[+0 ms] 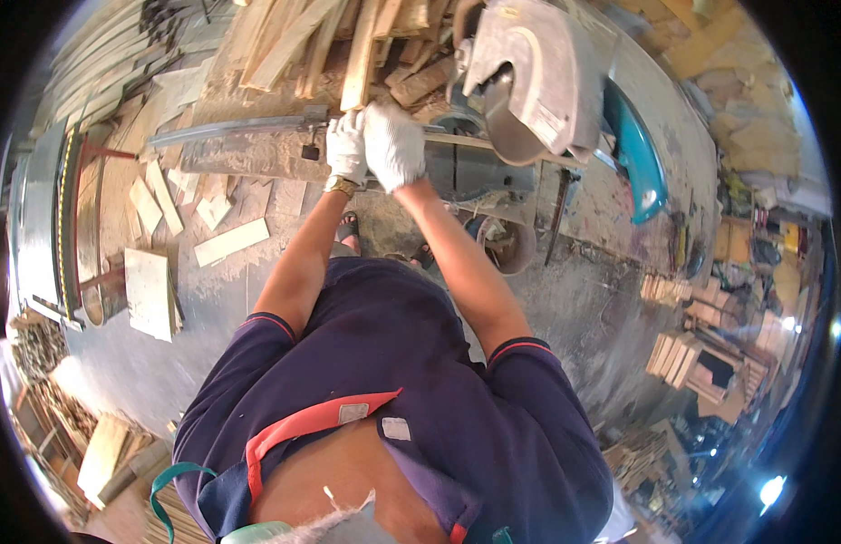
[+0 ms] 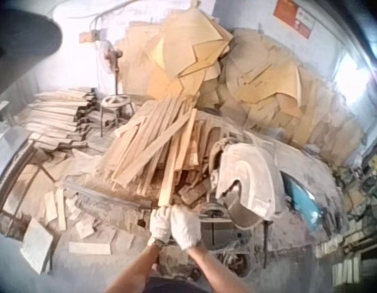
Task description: The person uses a miter saw to cut multiple pieces of wood into smaller segments. They position each piece, operate the saw, and collect the cut pieces, stacking them on the workbench.
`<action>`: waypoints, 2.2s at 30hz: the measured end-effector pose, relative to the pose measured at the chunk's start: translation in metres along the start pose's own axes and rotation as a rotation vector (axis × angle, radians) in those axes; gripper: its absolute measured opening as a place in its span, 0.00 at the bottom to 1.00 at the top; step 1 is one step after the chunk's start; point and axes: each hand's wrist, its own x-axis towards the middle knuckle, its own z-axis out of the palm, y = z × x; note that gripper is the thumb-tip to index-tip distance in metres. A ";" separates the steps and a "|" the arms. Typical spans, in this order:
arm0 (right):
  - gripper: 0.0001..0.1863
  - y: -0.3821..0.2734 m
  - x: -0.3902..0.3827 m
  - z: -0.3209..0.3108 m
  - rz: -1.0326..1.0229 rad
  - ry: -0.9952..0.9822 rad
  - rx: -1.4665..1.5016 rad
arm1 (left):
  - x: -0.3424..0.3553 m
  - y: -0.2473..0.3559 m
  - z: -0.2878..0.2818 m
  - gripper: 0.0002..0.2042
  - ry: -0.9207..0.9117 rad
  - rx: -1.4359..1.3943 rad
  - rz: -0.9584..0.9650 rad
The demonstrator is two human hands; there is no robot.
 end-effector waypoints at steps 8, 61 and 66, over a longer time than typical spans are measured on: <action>0.06 0.108 -0.223 -0.086 0.324 -0.399 -0.031 | 0.006 -0.005 -0.008 0.30 -0.159 -0.120 0.013; 0.39 0.074 -0.178 -0.182 0.692 0.126 0.121 | 0.010 0.006 -0.026 0.29 -0.170 -0.139 -0.052; 0.30 0.064 -0.091 -0.290 0.505 -0.111 0.223 | -0.001 0.018 -0.035 0.32 -0.210 -0.177 -0.161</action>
